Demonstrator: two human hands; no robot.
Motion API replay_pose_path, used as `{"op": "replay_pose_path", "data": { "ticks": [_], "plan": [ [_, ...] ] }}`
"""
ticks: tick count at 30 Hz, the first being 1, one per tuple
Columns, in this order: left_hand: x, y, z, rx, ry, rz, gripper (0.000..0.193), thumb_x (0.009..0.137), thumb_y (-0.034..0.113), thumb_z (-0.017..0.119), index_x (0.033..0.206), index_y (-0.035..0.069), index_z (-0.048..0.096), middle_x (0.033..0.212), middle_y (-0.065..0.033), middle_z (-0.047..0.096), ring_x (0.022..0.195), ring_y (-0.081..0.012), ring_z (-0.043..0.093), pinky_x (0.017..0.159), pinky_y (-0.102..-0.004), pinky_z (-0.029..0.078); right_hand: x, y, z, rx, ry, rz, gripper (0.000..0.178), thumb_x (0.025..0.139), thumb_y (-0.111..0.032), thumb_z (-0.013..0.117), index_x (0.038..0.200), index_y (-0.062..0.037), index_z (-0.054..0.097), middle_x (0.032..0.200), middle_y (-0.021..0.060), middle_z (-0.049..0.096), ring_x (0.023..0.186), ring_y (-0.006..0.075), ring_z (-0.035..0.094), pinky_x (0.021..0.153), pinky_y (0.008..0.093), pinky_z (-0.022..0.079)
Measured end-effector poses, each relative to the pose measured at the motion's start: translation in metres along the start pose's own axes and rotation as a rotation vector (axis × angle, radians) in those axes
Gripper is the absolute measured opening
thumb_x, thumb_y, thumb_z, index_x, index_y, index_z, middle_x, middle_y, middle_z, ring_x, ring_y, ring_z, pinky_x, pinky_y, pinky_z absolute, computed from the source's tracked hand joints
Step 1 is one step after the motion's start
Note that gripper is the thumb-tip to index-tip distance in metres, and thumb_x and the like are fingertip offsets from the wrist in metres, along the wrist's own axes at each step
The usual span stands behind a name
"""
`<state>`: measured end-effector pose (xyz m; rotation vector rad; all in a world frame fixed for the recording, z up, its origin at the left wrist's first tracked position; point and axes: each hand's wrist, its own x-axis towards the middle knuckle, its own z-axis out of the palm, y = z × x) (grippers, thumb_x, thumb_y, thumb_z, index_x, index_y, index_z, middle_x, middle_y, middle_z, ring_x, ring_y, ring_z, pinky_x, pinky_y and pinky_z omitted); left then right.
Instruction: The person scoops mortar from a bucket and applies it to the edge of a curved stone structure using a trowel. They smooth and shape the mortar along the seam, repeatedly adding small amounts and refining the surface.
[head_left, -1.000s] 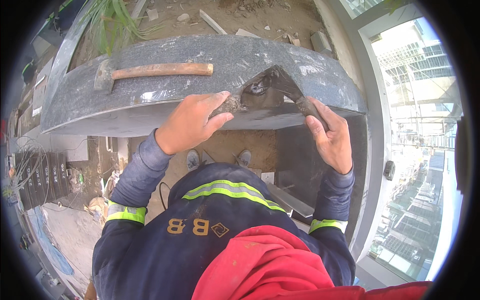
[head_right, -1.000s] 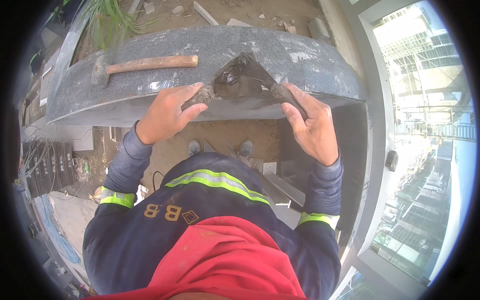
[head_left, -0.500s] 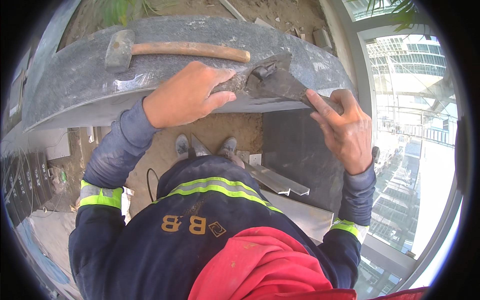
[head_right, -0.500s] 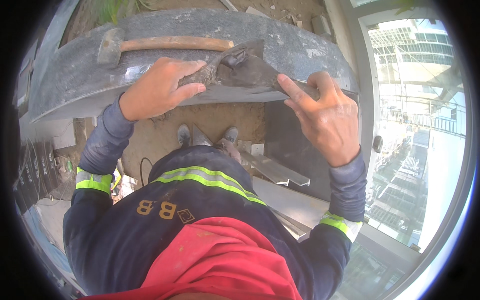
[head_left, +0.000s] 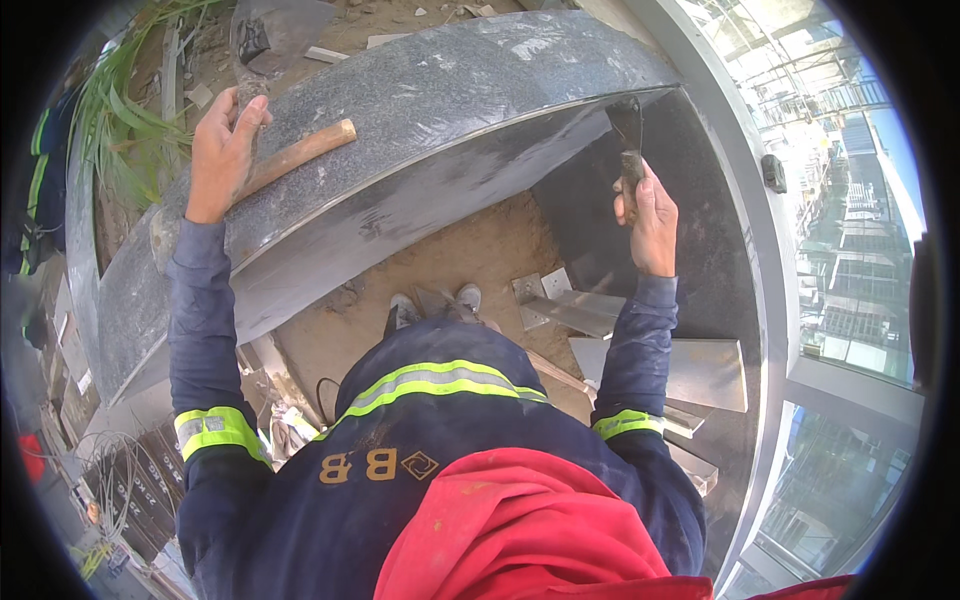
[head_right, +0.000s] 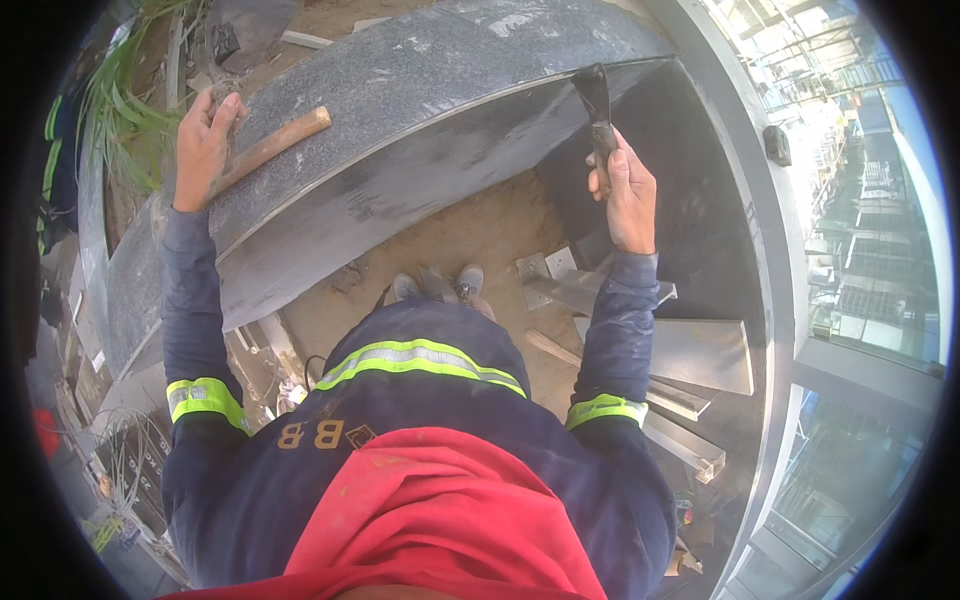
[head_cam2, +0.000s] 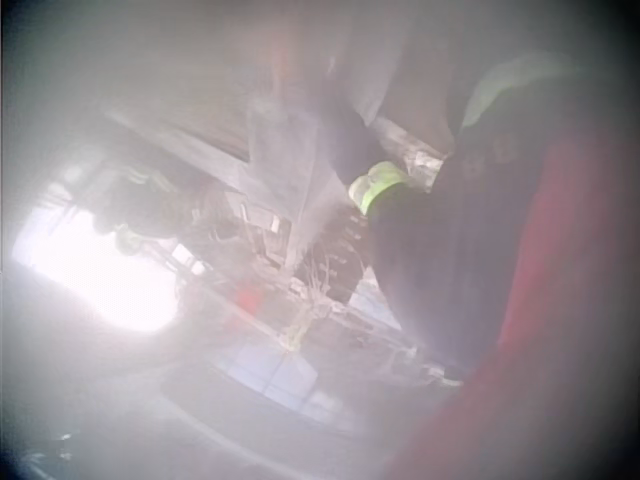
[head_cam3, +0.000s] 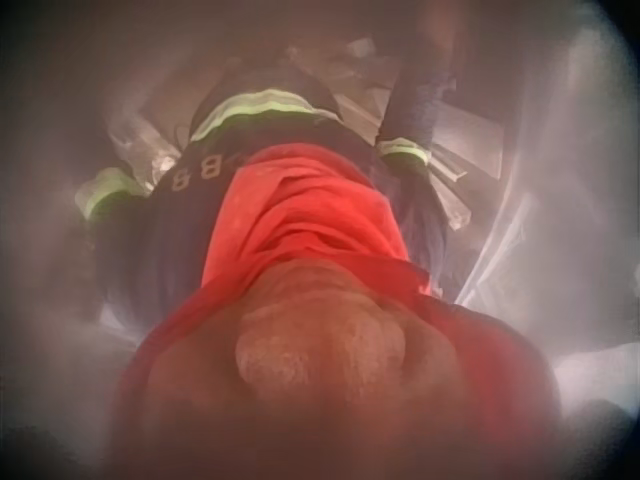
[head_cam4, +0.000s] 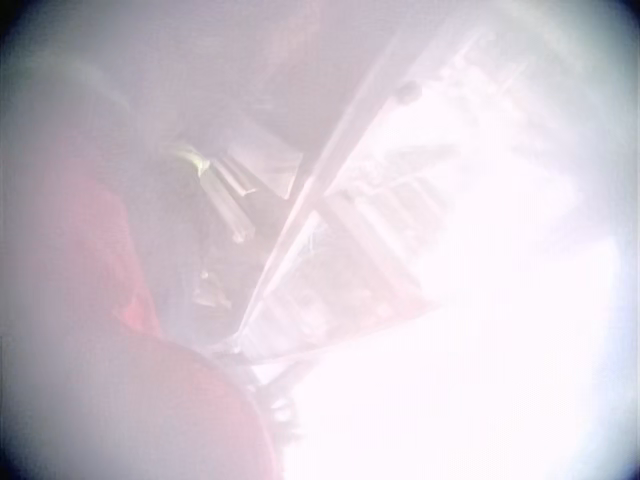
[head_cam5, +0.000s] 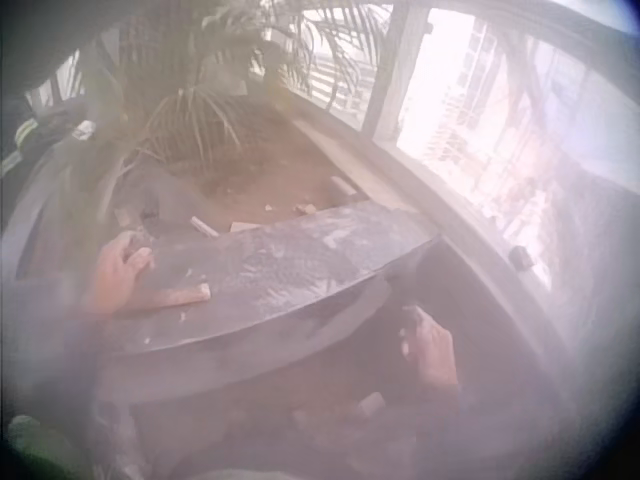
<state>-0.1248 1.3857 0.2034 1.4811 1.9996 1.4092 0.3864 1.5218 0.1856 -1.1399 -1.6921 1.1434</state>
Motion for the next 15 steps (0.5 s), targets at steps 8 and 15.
{"op": "replay_pose_path", "data": {
  "ticks": [8, 15],
  "plan": [
    [0.091, -0.108, 0.017, 0.613, -0.29, -0.127, 0.046, 0.1, 0.04, 0.062, 0.098, -0.005, 0.058, 0.087, -0.0086, 0.061, 0.084, -0.0182, 0.052, 0.079, -0.0343, 0.045, 0.029, 0.128, 0.051, 0.399, 0.283, 0.108, 0.054, 0.106, -0.042, 0.055, 0.145, -0.0033, 0.055, 0.099, 0.0048, 0.065, 0.075, 0.0089, 0.056, 0.063, 0.0234, 0.045],
    [0.063, -0.078, 0.049, 0.398, -0.079, -0.114, 0.038, 0.103, 0.033, 0.058, 0.097, -0.005, 0.059, 0.089, -0.0092, 0.059, 0.085, -0.0158, 0.049, 0.08, -0.0324, 0.043, 0.073, 0.149, 0.034, 0.248, 0.317, -0.016, 0.046, 0.107, -0.035, 0.055, 0.143, -0.0059, 0.059, 0.085, -0.0002, 0.062, 0.071, 0.0059, 0.052, 0.062, 0.0225, 0.044]
  ]
}}
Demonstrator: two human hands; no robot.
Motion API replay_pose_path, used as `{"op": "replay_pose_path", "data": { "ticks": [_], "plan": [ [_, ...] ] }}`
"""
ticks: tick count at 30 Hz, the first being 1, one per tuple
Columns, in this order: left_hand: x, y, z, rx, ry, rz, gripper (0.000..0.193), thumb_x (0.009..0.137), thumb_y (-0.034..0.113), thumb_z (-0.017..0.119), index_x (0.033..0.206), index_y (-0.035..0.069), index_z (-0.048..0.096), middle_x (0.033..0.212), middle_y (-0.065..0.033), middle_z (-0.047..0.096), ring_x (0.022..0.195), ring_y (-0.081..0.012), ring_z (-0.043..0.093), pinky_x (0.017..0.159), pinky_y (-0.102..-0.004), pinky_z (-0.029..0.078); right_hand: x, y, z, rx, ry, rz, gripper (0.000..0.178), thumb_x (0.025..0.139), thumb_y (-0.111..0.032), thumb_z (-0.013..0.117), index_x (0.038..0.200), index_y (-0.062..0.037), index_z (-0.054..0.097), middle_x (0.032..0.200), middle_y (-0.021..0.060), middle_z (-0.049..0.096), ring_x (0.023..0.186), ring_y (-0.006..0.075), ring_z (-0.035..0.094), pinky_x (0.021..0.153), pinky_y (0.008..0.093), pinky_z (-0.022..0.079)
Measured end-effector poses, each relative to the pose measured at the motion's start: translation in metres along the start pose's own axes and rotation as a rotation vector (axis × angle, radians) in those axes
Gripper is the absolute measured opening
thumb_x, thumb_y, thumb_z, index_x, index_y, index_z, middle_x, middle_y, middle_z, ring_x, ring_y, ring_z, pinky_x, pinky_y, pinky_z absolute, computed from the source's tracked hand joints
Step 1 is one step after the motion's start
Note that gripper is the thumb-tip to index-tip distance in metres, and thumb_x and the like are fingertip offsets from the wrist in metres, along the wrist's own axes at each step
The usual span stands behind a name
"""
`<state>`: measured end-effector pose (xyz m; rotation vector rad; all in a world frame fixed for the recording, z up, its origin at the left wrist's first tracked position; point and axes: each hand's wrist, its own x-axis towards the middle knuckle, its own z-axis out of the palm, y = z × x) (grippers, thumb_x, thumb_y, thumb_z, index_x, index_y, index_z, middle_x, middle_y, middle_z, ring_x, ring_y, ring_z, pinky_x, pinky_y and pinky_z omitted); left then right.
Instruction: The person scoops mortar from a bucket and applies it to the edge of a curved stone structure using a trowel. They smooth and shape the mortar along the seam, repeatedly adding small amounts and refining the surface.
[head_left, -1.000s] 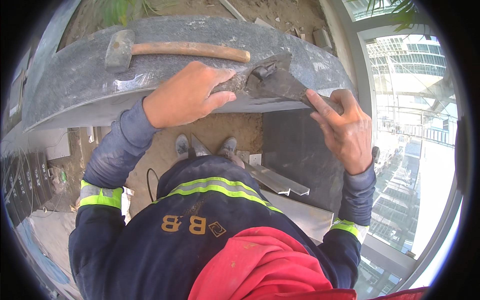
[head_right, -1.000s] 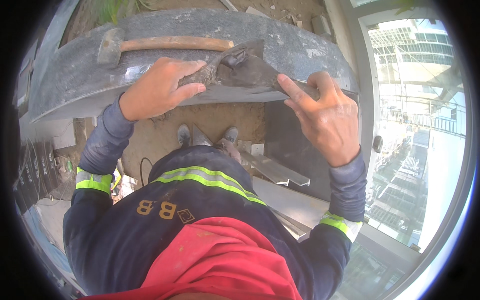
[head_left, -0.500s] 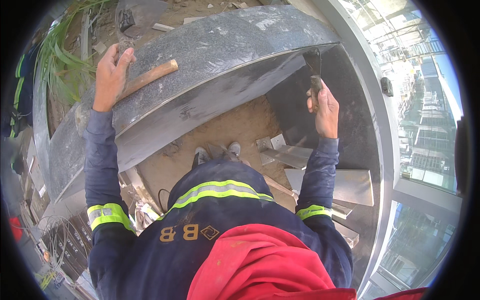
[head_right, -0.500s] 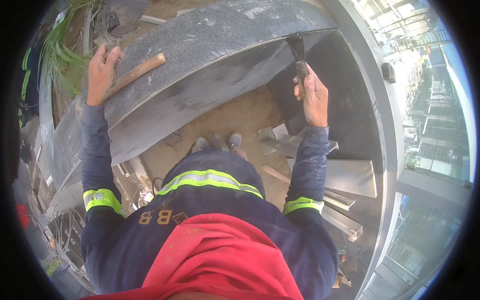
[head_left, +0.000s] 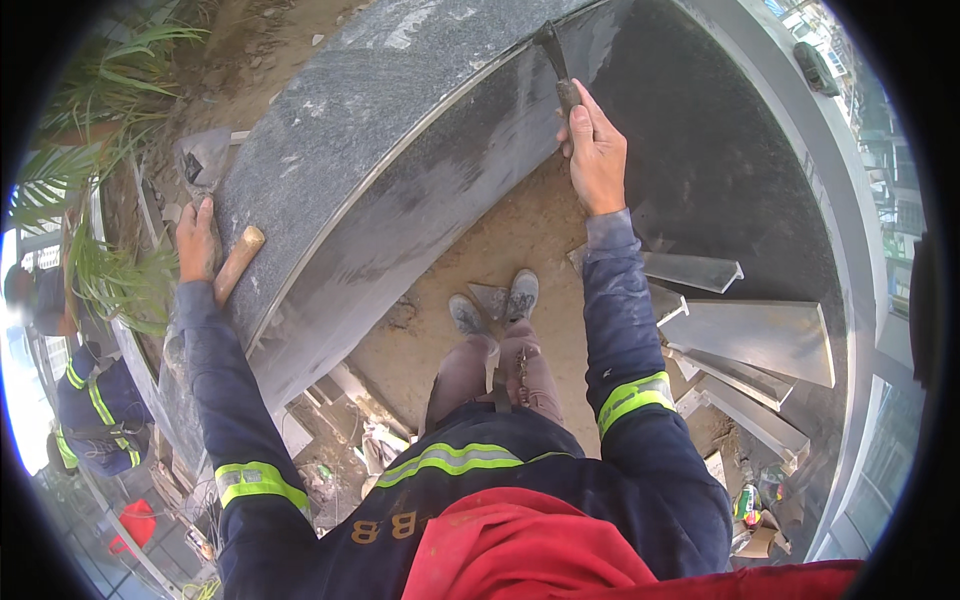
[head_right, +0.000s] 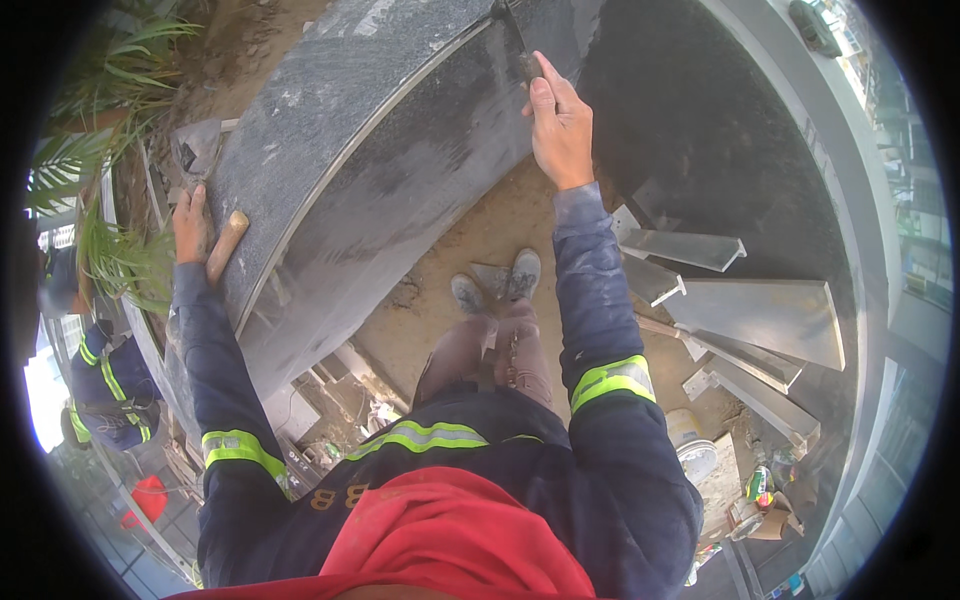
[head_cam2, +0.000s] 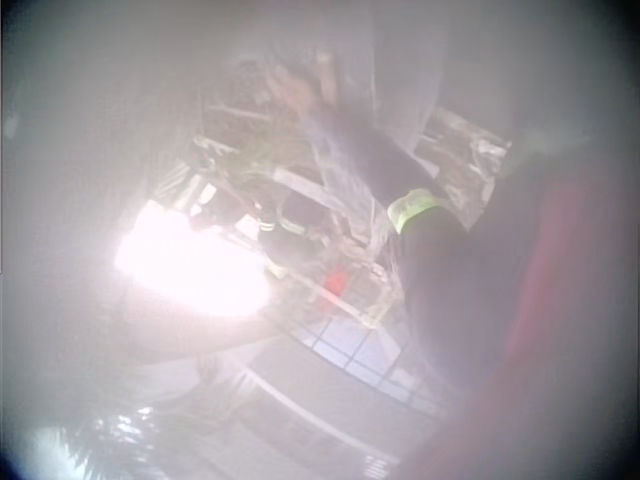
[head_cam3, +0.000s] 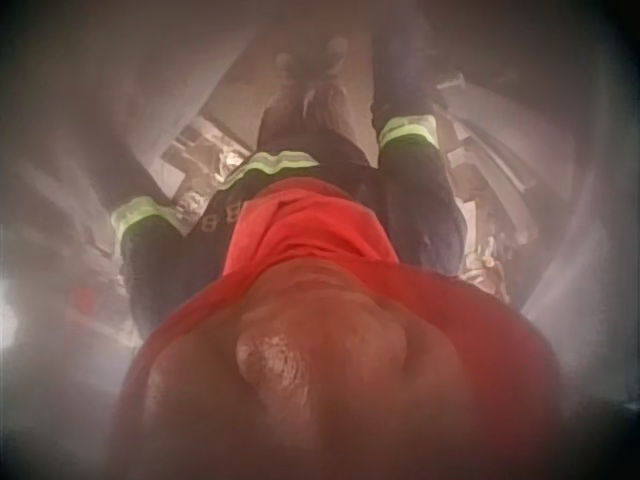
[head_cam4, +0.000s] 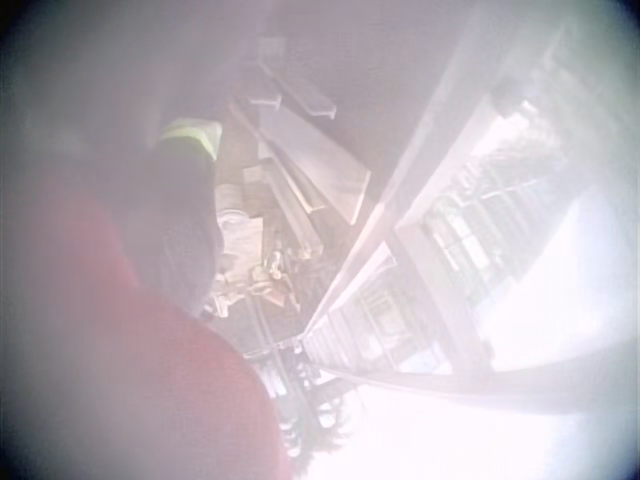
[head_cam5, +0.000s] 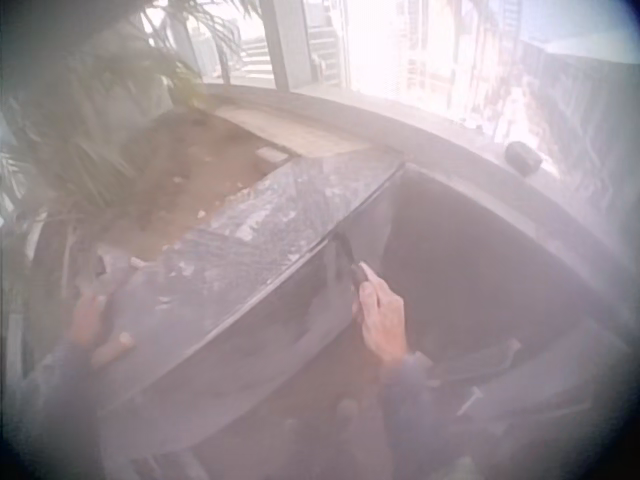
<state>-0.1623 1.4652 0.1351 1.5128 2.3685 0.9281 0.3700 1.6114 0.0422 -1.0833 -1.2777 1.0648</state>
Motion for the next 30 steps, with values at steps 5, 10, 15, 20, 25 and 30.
{"op": "replay_pose_path", "data": {
  "ticks": [5, 10, 15, 20, 25, 30],
  "plan": [
    [-0.001, -0.004, -0.002, 0.048, -0.021, 0.001, 0.036, 0.103, 0.031, 0.057, 0.091, -0.003, 0.054, 0.083, -0.0066, 0.051, 0.082, -0.0149, 0.043, 0.077, -0.0321, 0.041, 0.002, 0.012, 0.012, -0.103, 0.069, -0.119, 0.044, 0.107, -0.032, 0.055, 0.143, -0.0071, 0.059, 0.083, -0.001, 0.059, 0.068, 0.0051, 0.049, 0.062, 0.0225, 0.044],
    [-0.002, -0.003, 0.002, 0.101, -0.005, 0.02, 0.038, 0.104, 0.031, 0.058, 0.088, -0.002, 0.051, 0.081, -0.0054, 0.047, 0.081, -0.0141, 0.04, 0.075, -0.0323, 0.04, -0.001, 0.025, 0.027, -0.128, 0.126, -0.166, 0.042, 0.106, -0.031, 0.057, 0.142, -0.0072, 0.06, 0.085, -0.0005, 0.06, 0.068, 0.0054, 0.05, 0.064, 0.0226, 0.044],
    [0.003, -0.008, -0.004, 0.096, -0.034, 0.033, 0.038, 0.103, 0.032, 0.059, 0.088, -0.002, 0.051, 0.081, -0.0043, 0.046, 0.08, -0.0137, 0.04, 0.074, -0.0314, 0.04, -0.01, 0.029, 0.044, -0.184, 0.157, -0.206, 0.042, 0.103, -0.027, 0.061, 0.14, -0.0081, 0.061, 0.101, 0.0059, 0.063, 0.091, 0.0174, 0.059, 0.088, 0.0314, 0.048],
    [0.002, -0.011, -0.003, 0.079, -0.031, 0.037, 0.038, 0.103, 0.032, 0.06, 0.087, -0.001, 0.051, 0.08, -0.0039, 0.046, 0.079, -0.0133, 0.04, 0.073, -0.0307, 0.04, -0.025, 0.037, 0.051, -0.263, 0.161, -0.256, 0.038, 0.099, -0.022, 0.065, 0.137, -0.013, 0.065, 0.104, 0.0079, 0.063, 0.094, 0.0215, 0.061, 0.089, 0.0341, 0.049],
    [0.007, -0.019, -0.005, 0.107, -0.027, 0.077, 0.04, 0.103, 0.032, 0.06, 0.084, -0.001, 0.049, 0.079, -0.0045, 0.045, 0.078, -0.0138, 0.04, 0.071, -0.0322, 0.039, -0.038, 0.042, 0.051, -0.373, 0.153, -0.288, 0.036, 0.099, -0.023, 0.066, 0.134, -0.0163, 0.068, 0.103, 0.0072, 0.064, 0.092, 0.0227, 0.063, 0.087, 0.0352, 0.05],
    [0.004, -0.011, 0.0, 0.106, 0.002, 0.115, 0.041, 0.102, 0.033, 0.061, 0.082, -0.001, 0.047, 0.076, -0.0052, 0.042, 0.076, -0.0141, 0.039, 0.069, -0.0334, 0.038, -0.049, 0.017, 0.031, -0.386, 0.086, -0.221, 0.036, 0.1, -0.023, 0.064, 0.135, -0.0144, 0.066, 0.1, 0.0066, 0.064, 0.09, 0.0196, 0.062, 0.086, 0.0329, 0.05]
  ]
}}
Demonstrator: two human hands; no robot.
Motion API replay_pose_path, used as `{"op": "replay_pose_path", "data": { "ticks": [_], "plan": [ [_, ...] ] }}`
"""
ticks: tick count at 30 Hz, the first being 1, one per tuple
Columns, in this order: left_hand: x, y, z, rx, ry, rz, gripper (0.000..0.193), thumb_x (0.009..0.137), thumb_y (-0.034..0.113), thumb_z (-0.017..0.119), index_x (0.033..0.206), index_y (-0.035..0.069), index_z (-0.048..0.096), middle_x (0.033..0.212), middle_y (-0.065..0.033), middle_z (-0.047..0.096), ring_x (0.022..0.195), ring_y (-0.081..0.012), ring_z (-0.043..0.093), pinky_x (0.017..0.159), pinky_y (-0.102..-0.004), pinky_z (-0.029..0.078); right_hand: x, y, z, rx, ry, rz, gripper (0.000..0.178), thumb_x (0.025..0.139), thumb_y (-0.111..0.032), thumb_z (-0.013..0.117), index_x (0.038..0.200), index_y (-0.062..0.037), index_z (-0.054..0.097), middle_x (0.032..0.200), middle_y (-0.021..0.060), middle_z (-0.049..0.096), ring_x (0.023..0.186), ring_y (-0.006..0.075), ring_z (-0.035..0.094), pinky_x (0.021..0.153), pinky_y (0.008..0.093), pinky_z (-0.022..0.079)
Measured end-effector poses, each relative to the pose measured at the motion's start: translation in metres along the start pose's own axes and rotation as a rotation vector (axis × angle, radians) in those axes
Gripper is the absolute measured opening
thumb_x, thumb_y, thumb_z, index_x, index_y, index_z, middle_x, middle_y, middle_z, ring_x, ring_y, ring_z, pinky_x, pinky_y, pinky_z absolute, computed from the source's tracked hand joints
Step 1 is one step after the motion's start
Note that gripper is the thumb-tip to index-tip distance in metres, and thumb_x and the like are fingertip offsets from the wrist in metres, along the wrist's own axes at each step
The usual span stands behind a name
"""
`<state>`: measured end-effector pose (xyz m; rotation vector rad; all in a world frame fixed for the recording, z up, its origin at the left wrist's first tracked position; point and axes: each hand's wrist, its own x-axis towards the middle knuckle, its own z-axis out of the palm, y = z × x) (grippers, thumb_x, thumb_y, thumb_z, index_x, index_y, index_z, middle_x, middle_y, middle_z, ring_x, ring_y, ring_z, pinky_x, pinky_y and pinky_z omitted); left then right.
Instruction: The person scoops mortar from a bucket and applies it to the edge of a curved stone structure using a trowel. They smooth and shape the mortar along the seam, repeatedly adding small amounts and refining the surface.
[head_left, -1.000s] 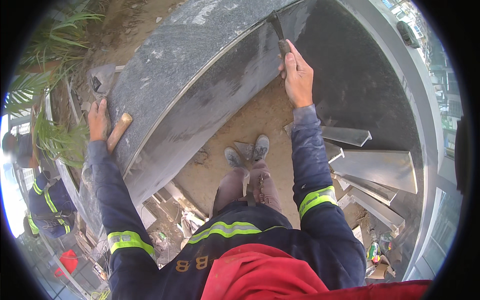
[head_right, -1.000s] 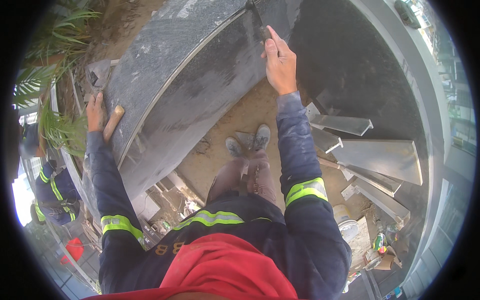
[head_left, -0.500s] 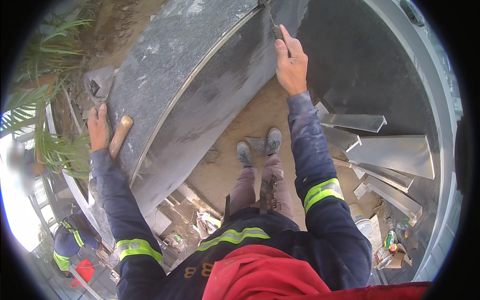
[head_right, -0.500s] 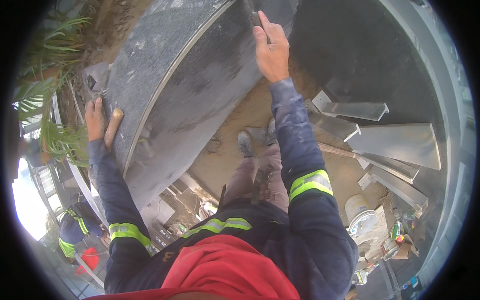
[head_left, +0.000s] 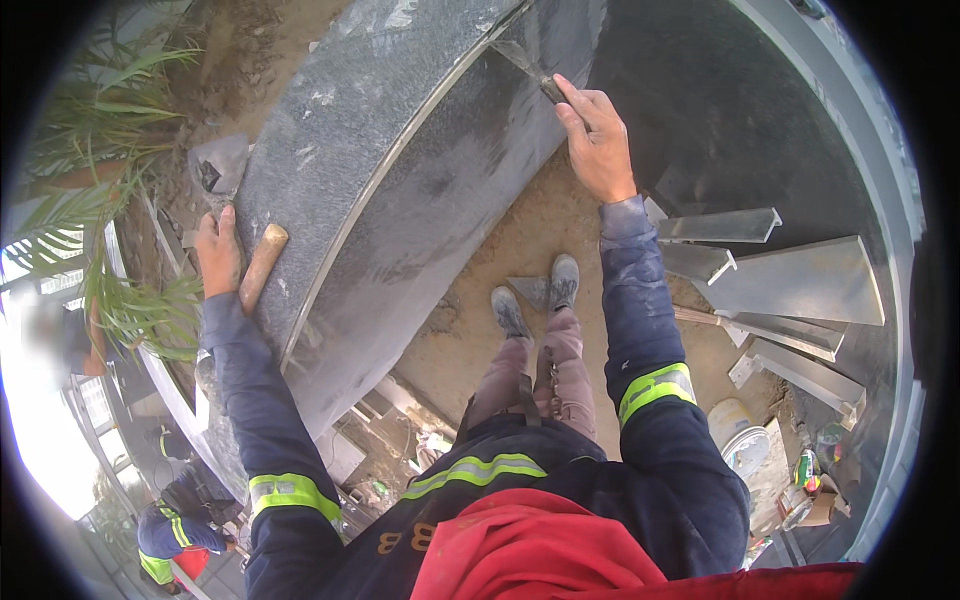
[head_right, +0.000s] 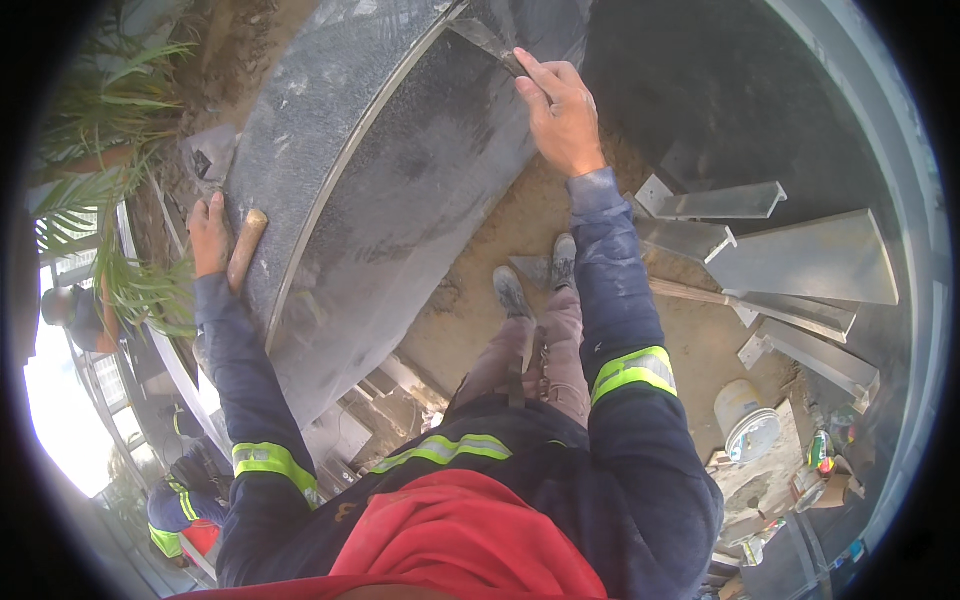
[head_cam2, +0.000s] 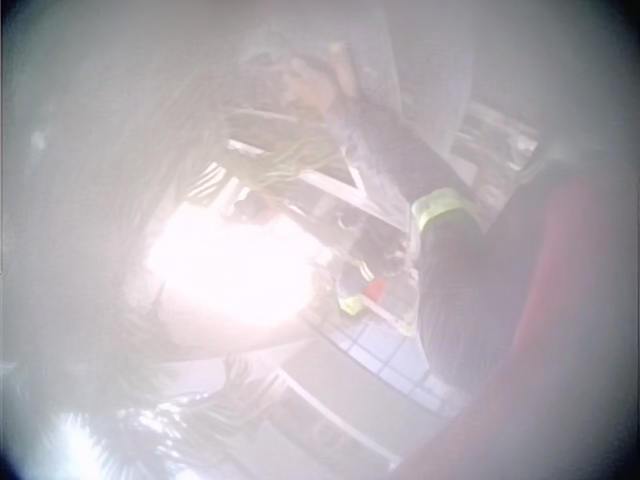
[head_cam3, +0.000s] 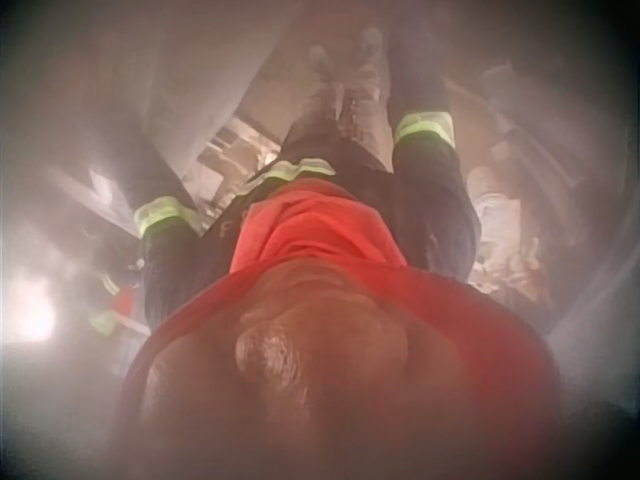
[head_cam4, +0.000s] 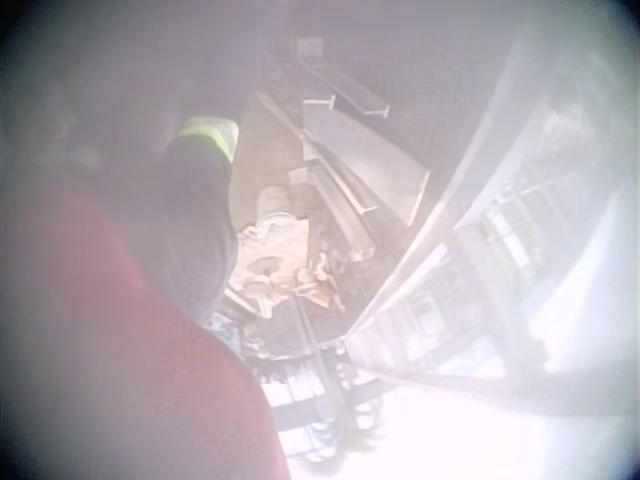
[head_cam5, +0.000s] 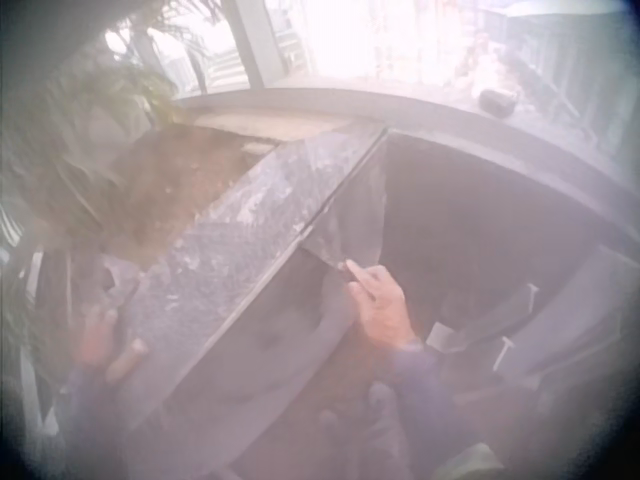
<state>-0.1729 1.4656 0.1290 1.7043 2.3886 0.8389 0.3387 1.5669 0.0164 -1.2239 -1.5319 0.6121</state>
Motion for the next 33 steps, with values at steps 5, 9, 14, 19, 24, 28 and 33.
{"op": "replay_pose_path", "data": {
  "ticks": [5, 9, 14, 19, 24, 28, 33],
  "plan": [
    [0.003, -0.007, -0.003, 0.001, -0.019, 0.002, 0.041, 0.102, 0.033, 0.061, 0.084, -0.002, 0.051, 0.076, -0.0049, 0.044, 0.075, -0.0141, 0.039, 0.068, -0.0335, 0.039, 0.016, -0.01, 0.012, 0.236, 0.106, 0.056, 0.042, 0.105, -0.027, 0.059, 0.142, -0.0069, 0.06, 0.09, -0.0014, 0.061, 0.083, 0.0088, 0.055, 0.081, 0.0257, 0.048],
    [-0.001, 0.001, -0.002, -0.022, -0.024, -0.015, 0.041, 0.102, 0.034, 0.061, 0.084, -0.002, 0.051, 0.076, -0.0038, 0.043, 0.076, -0.0136, 0.039, 0.068, -0.0329, 0.038, 0.004, -0.01, 0.05, 0.264, 0.115, 0.132, 0.047, 0.103, -0.031, 0.062, 0.143, -0.0074, 0.058, 0.098, 0.0015, 0.064, 0.087, 0.0106, 0.058, 0.085, 0.0259, 0.048],
    [-0.003, 0.006, -0.001, -0.052, -0.035, 0.001, 0.042, 0.103, 0.034, 0.058, 0.081, 0.001, 0.045, 0.077, -0.0033, 0.04, 0.077, -0.0131, 0.038, 0.069, -0.0317, 0.038, -0.027, -0.017, 0.076, 0.27, 0.124, 0.15, 0.044, 0.101, -0.027, 0.064, 0.142, -0.0099, 0.06, 0.114, 0.0071, 0.063, 0.104, 0.0181, 0.059, 0.096, 0.0308, 0.046],
    [-0.002, 0.005, -0.001, -0.02, -0.041, -0.028, 0.041, 0.103, 0.034, 0.058, 0.083, 0.0, 0.048, 0.077, -0.0039, 0.043, 0.078, -0.0134, 0.039, 0.071, -0.0317, 0.039, -0.044, -0.016, 0.07, 0.176, 0.103, 0.096, 0.044, 0.101, -0.027, 0.064, 0.141, -0.0096, 0.061, 0.111, 0.0075, 0.063, 0.103, 0.0193, 0.06, 0.095, 0.0312, 0.047],
    [-0.002, 0.003, 0.001, -0.034, -0.011, -0.017, 0.041, 0.103, 0.034, 0.059, 0.086, -0.003, 0.051, 0.079, -0.0069, 0.047, 0.079, -0.0153, 0.042, 0.073, -0.0333, 0.041, -0.033, -0.023, 0.053, 0.357, 0.106, 0.193, 0.045, 0.101, -0.028, 0.065, 0.141, -0.0079, 0.061, 0.113, 0.0075, 0.065, 0.104, 0.0177, 0.06, 0.094, 0.0304, 0.047],
    [0.001, -0.006, 0.002, -0.03, 0.002, -0.019, 0.042, 0.102, 0.035, 0.06, 0.088, -0.004, 0.05, 0.08, -0.01, 0.05, 0.079, -0.0172, 0.044, 0.074, -0.0352, 0.042, -0.023, -0.031, 0.074, 0.359, 0.097, 0.179, 0.05, 0.102, -0.026, 0.065, 0.146, -0.0049, 0.054, 0.1, -0.0003, 0.059, 0.089, 0.0108, 0.054, 0.088, 0.0263, 0.047],
    [0.003, -0.006, -0.001, -0.023, -0.032, -0.031, 0.043, 0.103, 0.035, 0.058, 0.089, -0.004, 0.051, 0.082, -0.0129, 0.051, 0.08, -0.0193, 0.045, 0.076, -0.0368, 0.042, -0.05, -0.028, 0.103, 0.329, 0.131, 0.215, 0.049, 0.099, -0.027, 0.067, 0.143, -0.0061, 0.059, 0.118, 0.0094, 0.063, 0.108, 0.019, 0.059, 0.099, 0.0307, 0.046]
  ]
}}
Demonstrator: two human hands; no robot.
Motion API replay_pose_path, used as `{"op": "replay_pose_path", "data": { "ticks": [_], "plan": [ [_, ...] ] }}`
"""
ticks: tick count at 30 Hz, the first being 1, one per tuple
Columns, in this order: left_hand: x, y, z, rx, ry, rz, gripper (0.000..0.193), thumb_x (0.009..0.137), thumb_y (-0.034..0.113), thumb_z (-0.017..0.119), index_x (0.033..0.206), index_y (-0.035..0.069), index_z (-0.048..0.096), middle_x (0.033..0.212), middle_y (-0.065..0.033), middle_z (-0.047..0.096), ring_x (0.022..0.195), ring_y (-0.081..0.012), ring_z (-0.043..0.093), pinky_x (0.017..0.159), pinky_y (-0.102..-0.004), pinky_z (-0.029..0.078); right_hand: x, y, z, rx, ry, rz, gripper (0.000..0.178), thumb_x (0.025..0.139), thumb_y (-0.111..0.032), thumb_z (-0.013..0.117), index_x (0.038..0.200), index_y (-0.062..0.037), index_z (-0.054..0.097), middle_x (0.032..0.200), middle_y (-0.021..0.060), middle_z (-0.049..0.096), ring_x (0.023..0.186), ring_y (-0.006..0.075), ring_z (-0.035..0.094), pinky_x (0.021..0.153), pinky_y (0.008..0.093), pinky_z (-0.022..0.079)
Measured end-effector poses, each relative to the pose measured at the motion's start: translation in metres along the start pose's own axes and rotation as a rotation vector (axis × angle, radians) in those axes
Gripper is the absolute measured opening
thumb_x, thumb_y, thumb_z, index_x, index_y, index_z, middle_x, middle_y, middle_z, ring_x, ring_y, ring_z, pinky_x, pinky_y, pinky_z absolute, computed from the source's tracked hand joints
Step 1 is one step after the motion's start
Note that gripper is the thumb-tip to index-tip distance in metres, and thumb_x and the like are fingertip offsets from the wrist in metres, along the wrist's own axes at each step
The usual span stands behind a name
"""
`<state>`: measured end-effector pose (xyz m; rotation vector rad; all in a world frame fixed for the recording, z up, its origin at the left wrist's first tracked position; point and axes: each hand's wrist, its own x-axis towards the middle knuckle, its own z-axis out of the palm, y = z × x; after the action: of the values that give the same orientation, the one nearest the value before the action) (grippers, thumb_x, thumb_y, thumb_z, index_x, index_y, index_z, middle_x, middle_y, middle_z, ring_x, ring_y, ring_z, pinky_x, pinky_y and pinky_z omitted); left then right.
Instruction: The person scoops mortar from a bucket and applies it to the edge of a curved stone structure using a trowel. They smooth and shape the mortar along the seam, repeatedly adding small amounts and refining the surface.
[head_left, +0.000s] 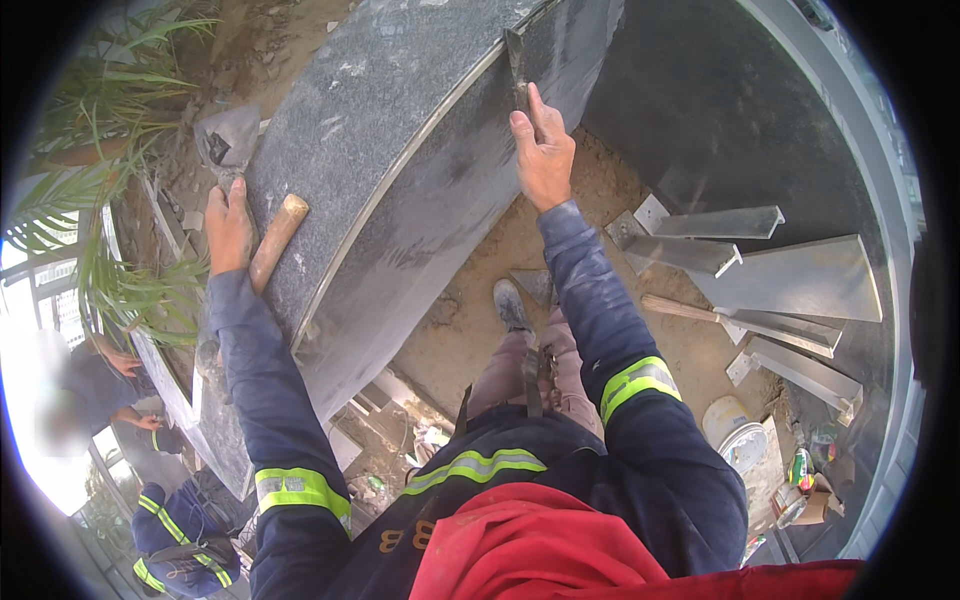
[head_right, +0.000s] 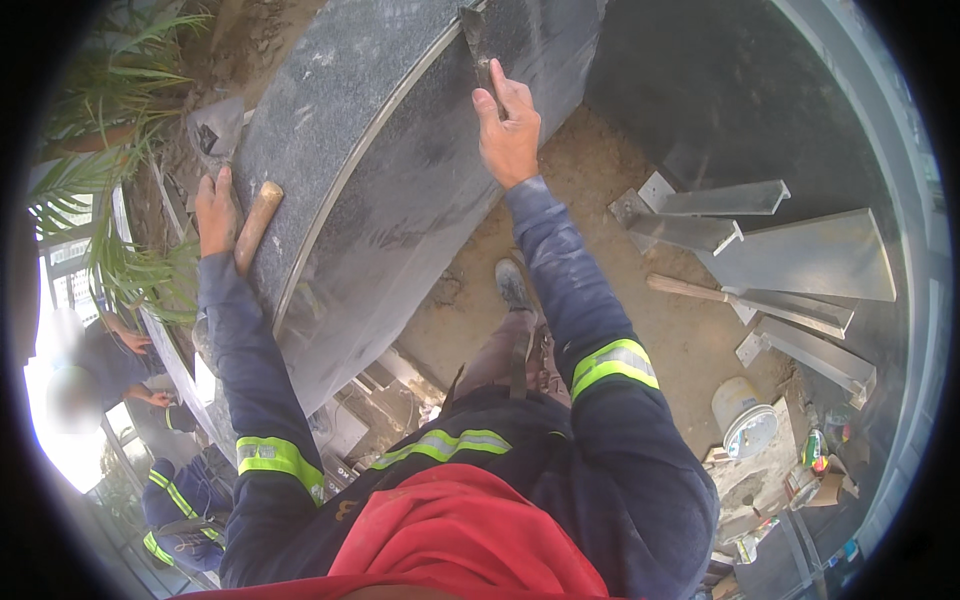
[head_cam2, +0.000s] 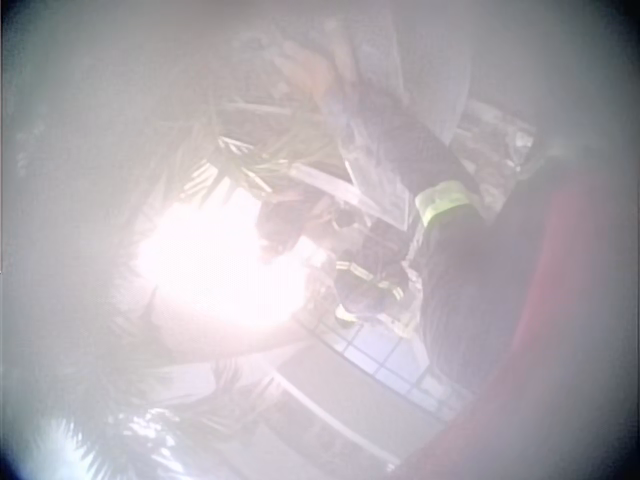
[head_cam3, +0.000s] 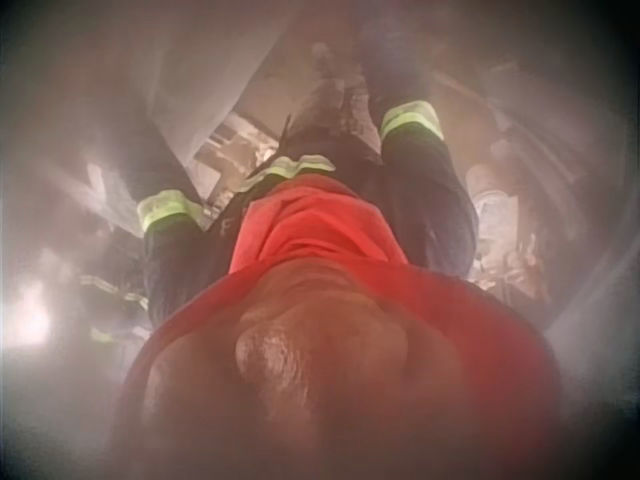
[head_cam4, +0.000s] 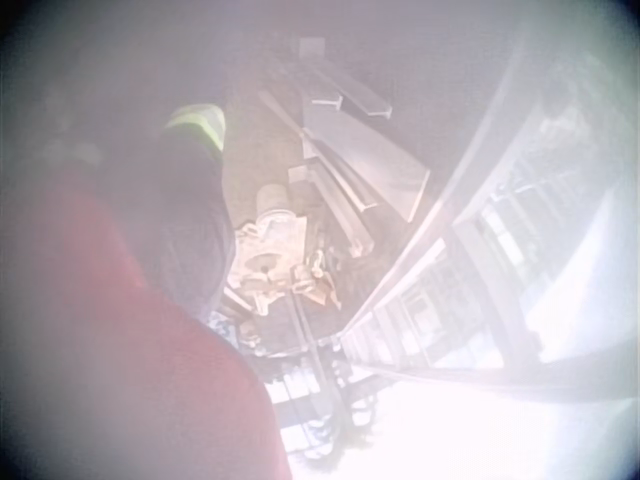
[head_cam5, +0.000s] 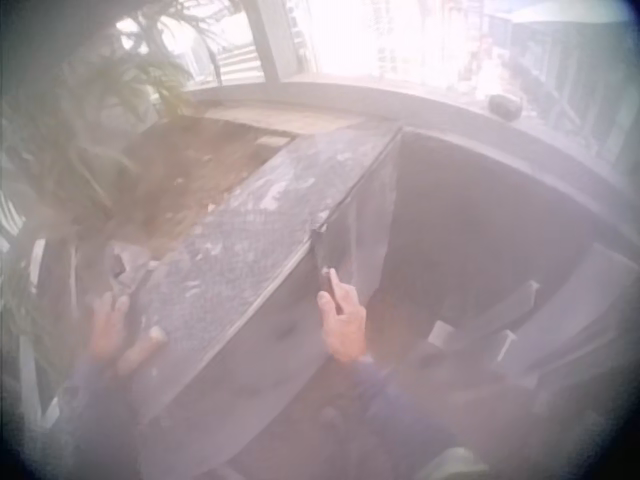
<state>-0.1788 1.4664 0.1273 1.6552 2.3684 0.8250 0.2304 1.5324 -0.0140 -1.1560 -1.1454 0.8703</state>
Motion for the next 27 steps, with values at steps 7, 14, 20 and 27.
{"op": "replay_pose_path", "data": {
  "ticks": [7, 14, 20, 27],
  "plan": [
    [-0.004, 0.006, -0.001, 0.014, 0.0, -0.043, 0.043, 0.102, 0.036, 0.058, 0.099, -0.007, 0.055, 0.091, -0.0221, 0.061, 0.086, -0.0272, 0.056, 0.083, -0.0394, 0.045, -0.024, 0.003, -0.008, -0.109, -0.024, -0.037, 0.046, 0.096, -0.019, 0.07, 0.14, -0.0079, 0.062, 0.116, 0.0101, 0.063, 0.107, 0.0199, 0.06, 0.098, 0.0313, 0.046],
    [-0.001, -0.007, 0.01, -0.068, 0.057, 0.012, 0.05, 0.101, 0.041, 0.057, 0.11, -0.008, 0.057, 0.11, -0.0348, 0.064, 0.105, -0.0463, 0.063, 0.09, -0.0461, 0.047, 0.001, -0.061, -0.094, -0.325, -0.167, -0.153, 0.04, 0.099, -0.016, 0.066, 0.136, -0.0046, 0.064, 0.107, 0.008, 0.065, 0.097, 0.0168, 0.061, 0.09, 0.0301, 0.049],
    [-0.001, -0.002, 0.022, 0.008, 0.105, 0.002, 0.056, 0.1, 0.046, 0.056, 0.116, -0.007, 0.058, 0.113, -0.0353, 0.064, 0.109, -0.0491, 0.062, 0.091, -0.0489, 0.047, 0.117, -0.166, -0.13, -1.06, -0.463, -0.747, 0.041, 0.095, -0.01, 0.064, 0.13, -0.0301, 0.07, 0.119, 0.0001, 0.068, 0.105, 0.0242, 0.062, 0.092, 0.0394, 0.046],
    [0.007, -0.005, 0.023, -0.019, 0.031, -0.067, 0.059, 0.1, 0.049, 0.055, 0.12, -0.006, 0.058, 0.116, -0.0341, 0.064, 0.111, -0.048, 0.062, 0.092, -0.0499, 0.047, 0.194, -0.212, -0.063, -1.281, -1.061, -1.06, 0.044, 0.097, -0.009, 0.059, 0.136, -0.0272, 0.066, 0.127, 0.0015, 0.063, 0.117, 0.0255, 0.056, 0.101, 0.0411, 0.044]
  ]
}}
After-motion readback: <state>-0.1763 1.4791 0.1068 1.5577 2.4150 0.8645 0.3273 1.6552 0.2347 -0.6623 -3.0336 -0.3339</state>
